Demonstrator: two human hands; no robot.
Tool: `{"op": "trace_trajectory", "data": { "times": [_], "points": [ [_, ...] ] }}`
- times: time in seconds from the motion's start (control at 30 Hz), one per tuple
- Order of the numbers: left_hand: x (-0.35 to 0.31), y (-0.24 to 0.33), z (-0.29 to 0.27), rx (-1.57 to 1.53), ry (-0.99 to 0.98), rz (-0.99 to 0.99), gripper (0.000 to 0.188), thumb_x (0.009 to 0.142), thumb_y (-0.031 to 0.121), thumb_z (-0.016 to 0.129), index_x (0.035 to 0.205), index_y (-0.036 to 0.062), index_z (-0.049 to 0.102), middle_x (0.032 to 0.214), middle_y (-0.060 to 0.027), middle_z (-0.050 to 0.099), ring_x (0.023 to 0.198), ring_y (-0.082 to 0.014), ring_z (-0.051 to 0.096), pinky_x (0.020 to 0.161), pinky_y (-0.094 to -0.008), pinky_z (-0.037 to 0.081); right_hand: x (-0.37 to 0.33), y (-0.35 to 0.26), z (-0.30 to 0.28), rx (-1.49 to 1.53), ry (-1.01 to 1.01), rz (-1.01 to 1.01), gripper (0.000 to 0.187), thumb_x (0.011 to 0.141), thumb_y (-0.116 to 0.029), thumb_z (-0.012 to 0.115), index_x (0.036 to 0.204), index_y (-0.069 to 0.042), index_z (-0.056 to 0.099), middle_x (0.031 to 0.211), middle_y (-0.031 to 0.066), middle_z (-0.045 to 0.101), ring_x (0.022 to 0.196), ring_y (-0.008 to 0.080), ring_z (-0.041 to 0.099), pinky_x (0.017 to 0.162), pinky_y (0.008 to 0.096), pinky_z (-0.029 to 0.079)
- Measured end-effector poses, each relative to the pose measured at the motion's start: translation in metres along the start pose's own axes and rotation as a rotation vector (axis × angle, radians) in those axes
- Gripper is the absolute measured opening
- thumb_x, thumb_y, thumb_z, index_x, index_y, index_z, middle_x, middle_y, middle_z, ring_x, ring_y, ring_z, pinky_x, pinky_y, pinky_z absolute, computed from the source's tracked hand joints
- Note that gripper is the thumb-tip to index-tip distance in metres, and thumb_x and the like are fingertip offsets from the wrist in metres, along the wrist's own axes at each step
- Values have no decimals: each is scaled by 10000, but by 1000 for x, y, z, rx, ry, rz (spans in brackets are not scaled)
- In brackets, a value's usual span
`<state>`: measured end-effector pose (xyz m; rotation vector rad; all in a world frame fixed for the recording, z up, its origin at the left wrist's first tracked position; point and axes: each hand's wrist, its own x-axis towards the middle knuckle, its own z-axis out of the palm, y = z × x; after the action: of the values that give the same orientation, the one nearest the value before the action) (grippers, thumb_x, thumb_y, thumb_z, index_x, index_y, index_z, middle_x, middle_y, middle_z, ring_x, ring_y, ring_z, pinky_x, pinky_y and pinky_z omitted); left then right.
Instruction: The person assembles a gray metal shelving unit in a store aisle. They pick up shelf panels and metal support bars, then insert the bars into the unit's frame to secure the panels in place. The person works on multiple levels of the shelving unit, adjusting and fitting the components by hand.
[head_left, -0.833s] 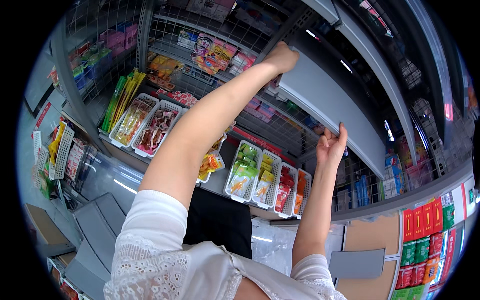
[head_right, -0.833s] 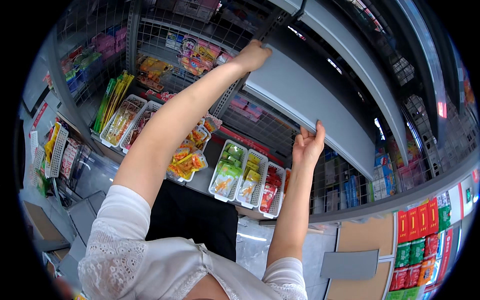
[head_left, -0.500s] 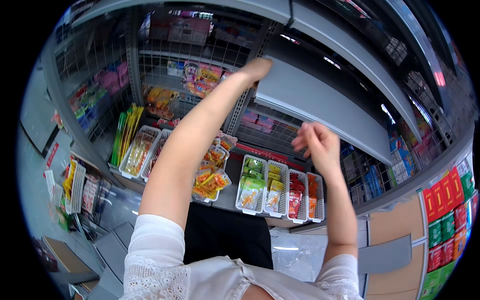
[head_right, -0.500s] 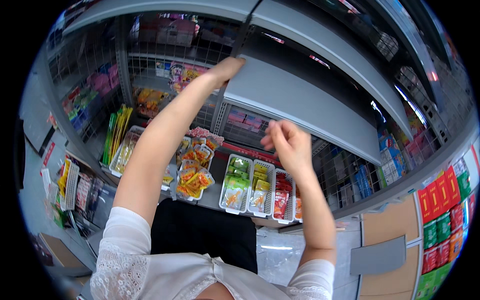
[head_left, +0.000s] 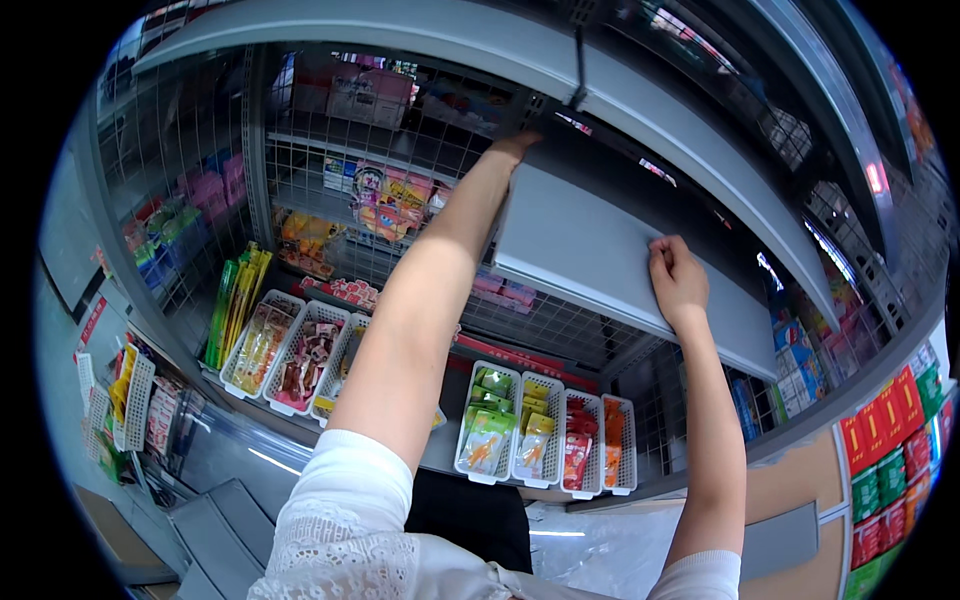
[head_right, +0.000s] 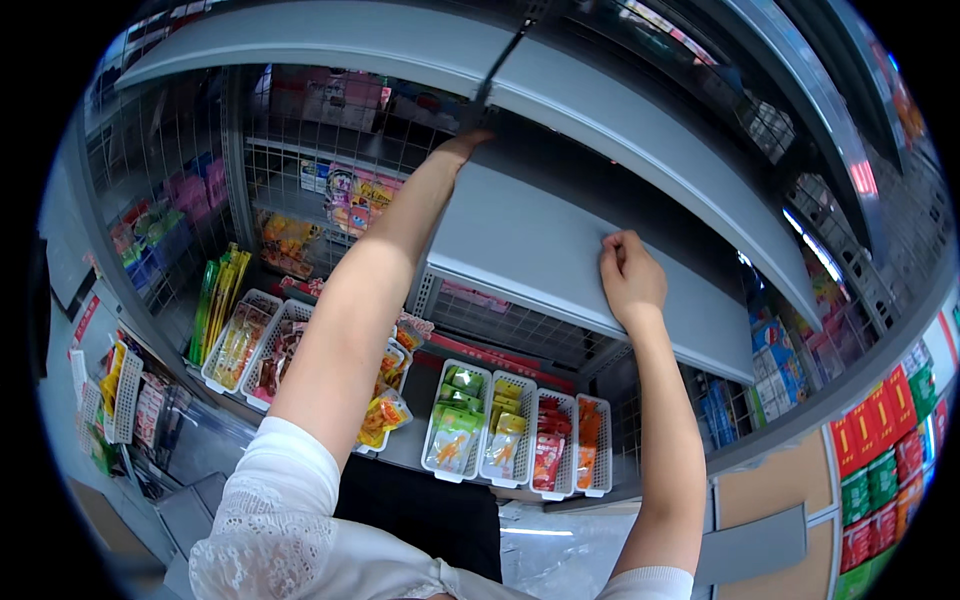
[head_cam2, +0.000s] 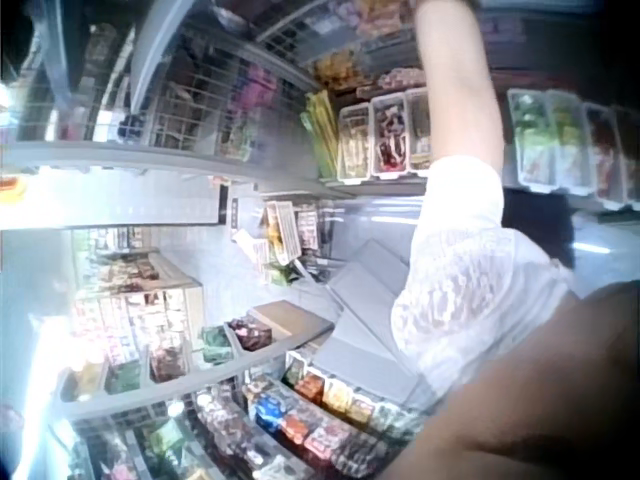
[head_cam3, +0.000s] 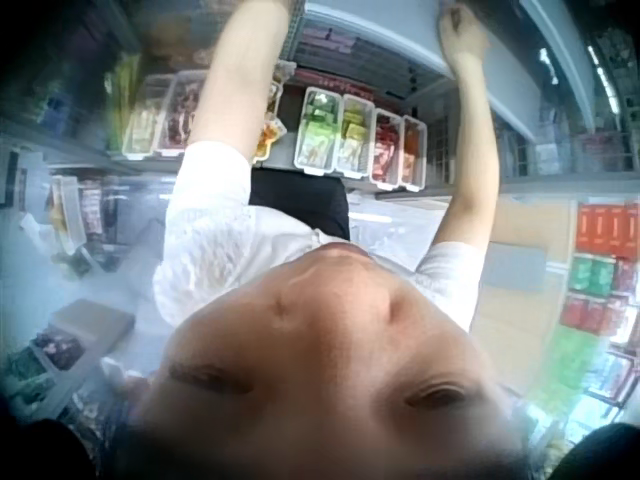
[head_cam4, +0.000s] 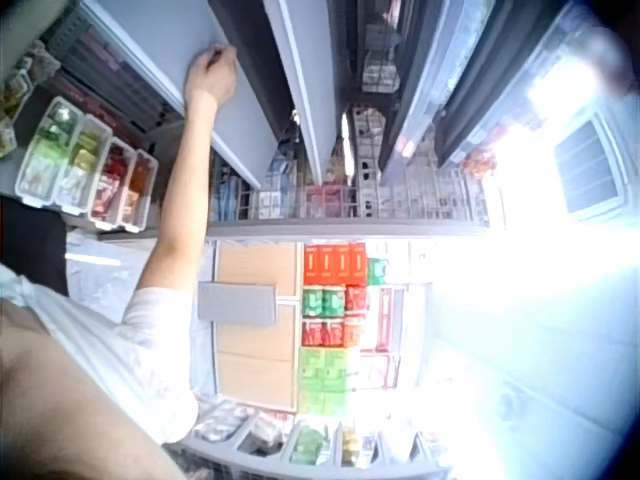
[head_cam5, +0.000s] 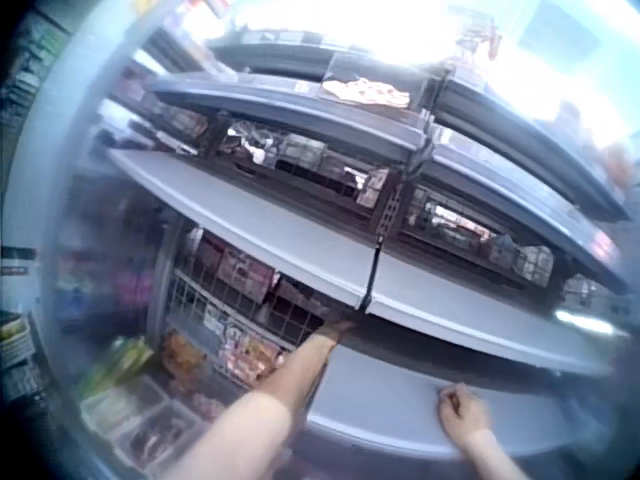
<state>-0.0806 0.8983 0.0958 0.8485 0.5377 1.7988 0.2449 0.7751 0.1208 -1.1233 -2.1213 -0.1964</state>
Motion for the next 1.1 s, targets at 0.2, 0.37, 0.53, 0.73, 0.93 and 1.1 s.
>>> {"op": "trace_trajectory", "data": {
  "times": [0.2, 0.37, 0.53, 0.73, 0.93, 1.1],
  "points": [
    [-22, -2, 4, -47, 20, 44, 348, 802, 237, 689, 1032, -16, 624, 914, -148, 664, 744, -255, 643, 676, -401, 535, 3, -1, 8, 11, -11, -17, 104, 871, -143, 541, 951, -87, 577, 727, 106, 617, 669, 245, 615, 609, 330, 456],
    [-63, -8, 8, -323, 20, -130, 293, 778, 207, 727, 937, -23, 638, 841, -132, 662, 691, -233, 650, 639, -387, 548, 16, 1, 10, -225, -45, -108, 158, 893, -170, 506, 1018, -80, 544, 812, 139, 634, 738, 288, 632, 653, 377, 475],
    [-90, -3, 19, -253, 123, -87, 340, 734, 174, 760, 939, -60, 622, 839, -160, 653, 696, -277, 648, 628, -429, 547, 136, 10, 58, -400, -135, -53, 311, 909, -247, 428, 1162, -92, 520, 1114, 207, 595, 1026, 381, 581, 863, 458, 466],
    [-54, -4, 3, -131, 279, 2, 364, 754, 183, 736, 986, -69, 614, 895, -194, 646, 738, -278, 647, 633, -441, 537, 179, -42, 133, -231, -44, -126, 372, 903, -265, 413, 1201, -64, 506, 1153, 218, 575, 1103, 386, 536, 911, 465, 432],
    [-67, -10, 9, -206, 145, -32, 474, 748, 174, 720, 1122, -62, 550, 1063, -185, 623, 925, -268, 620, 783, -370, 495, 267, -61, 110, -877, -698, -138, 389, 896, -244, 429, 1150, 29, 536, 1224, 216, 544, 1112, 397, 535, 907, 471, 435],
    [-60, -14, 4, -313, 168, 94, 406, 793, 230, 709, 1057, -56, 595, 948, -171, 654, 782, -234, 650, 666, -366, 521, 253, -79, 183, -513, -42, 71, 454, 870, -277, 511, 1202, 34, 533, 1255, 198, 542, 1081, 339, 579, 904, 438, 463]
  ]
}}
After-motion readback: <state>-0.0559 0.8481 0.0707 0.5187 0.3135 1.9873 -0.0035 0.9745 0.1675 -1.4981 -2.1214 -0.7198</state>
